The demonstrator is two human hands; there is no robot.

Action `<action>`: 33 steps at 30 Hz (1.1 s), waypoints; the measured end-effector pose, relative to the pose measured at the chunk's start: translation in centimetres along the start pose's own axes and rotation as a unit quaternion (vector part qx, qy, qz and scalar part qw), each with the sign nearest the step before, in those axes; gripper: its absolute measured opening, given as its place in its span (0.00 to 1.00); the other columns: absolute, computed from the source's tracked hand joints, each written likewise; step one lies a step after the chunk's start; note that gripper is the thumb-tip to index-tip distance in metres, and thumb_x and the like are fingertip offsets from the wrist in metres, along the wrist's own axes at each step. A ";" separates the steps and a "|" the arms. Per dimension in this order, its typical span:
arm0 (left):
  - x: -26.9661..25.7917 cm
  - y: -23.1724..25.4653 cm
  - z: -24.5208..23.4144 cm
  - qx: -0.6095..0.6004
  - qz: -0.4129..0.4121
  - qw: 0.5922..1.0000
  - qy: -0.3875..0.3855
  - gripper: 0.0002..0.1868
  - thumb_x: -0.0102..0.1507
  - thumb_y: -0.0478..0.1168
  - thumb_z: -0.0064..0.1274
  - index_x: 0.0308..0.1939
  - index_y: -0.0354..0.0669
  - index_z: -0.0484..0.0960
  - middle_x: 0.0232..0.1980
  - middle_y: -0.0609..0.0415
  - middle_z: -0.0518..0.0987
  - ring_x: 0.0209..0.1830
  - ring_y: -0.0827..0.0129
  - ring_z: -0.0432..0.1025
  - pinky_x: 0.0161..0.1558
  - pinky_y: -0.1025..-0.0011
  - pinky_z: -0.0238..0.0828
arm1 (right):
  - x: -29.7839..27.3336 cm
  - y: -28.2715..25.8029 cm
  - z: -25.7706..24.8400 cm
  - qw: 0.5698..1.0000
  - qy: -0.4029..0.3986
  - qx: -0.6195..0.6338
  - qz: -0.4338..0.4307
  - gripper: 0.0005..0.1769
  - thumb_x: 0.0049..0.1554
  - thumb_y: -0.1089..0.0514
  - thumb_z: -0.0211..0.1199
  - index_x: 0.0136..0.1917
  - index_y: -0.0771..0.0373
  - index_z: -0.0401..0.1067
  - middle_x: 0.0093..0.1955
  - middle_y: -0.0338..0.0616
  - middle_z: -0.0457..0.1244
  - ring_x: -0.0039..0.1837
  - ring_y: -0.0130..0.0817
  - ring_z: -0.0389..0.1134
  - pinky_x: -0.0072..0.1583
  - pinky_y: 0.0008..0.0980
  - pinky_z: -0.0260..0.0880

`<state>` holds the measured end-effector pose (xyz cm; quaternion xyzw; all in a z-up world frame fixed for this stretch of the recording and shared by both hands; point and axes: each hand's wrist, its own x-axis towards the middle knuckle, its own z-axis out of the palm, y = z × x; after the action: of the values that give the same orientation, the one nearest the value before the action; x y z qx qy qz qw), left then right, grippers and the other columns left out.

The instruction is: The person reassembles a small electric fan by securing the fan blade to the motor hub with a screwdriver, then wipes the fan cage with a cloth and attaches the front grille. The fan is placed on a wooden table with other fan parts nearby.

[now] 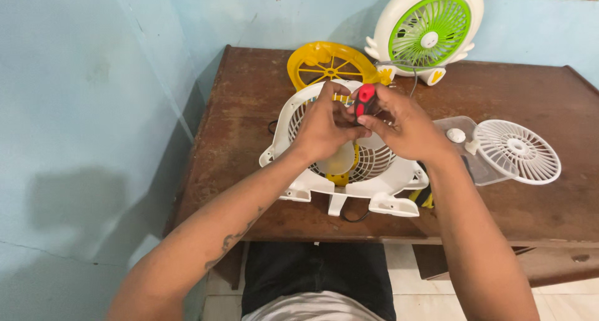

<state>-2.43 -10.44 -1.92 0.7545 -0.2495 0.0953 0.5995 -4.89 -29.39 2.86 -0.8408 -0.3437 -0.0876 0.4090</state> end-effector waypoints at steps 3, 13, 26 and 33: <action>-0.3 -0.2 0.2 0.023 0.013 1.000 -0.005 0.39 0.50 0.37 0.74 0.58 0.37 0.64 0.40 0.48 0.85 0.41 0.67 0.83 0.44 0.70 0.81 | -0.6 1.1 1.1 0.998 0.029 0.042 -0.033 0.16 0.60 0.69 0.62 0.62 0.67 0.67 0.53 0.44 0.70 0.58 0.27 0.72 0.60 0.32 0.74; -0.1 -1.1 0.4 -0.065 0.048 0.992 -0.101 0.30 0.59 0.35 0.63 0.61 0.39 0.65 0.54 0.47 0.85 0.56 0.63 0.82 0.56 0.65 0.78 | -1.3 1.3 2.2 0.988 0.149 -0.022 -0.010 0.20 0.58 0.66 0.70 0.59 0.68 0.64 0.45 0.45 0.68 0.48 0.25 0.72 0.50 0.28 0.75; -3.0 1.2 -8.2 0.390 -0.005 0.901 -0.193 0.49 0.48 0.54 0.71 0.73 0.63 0.68 0.80 0.48 0.56 0.78 0.42 0.43 0.66 0.29 0.40 | 0.7 -5.1 -0.5 0.995 0.049 -0.079 -0.041 0.23 0.55 0.64 0.69 0.58 0.63 0.60 0.45 0.45 0.68 0.47 0.30 0.74 0.47 0.28 0.76; -4.2 2.1 -6.1 0.423 -0.011 0.888 -0.178 0.47 0.45 0.66 0.69 0.66 0.61 0.75 0.67 0.44 0.67 0.72 0.44 0.54 0.67 0.32 0.46 | 2.9 -6.0 -0.3 0.980 -0.039 -0.181 -0.072 0.20 0.52 0.61 0.70 0.54 0.62 0.65 0.39 0.50 0.70 0.44 0.44 0.75 0.47 0.40 0.72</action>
<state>-6.09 -3.83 -0.31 0.9436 -0.2797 0.0500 0.1698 -6.57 -25.53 8.07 -0.8770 -0.3973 -0.1444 0.2285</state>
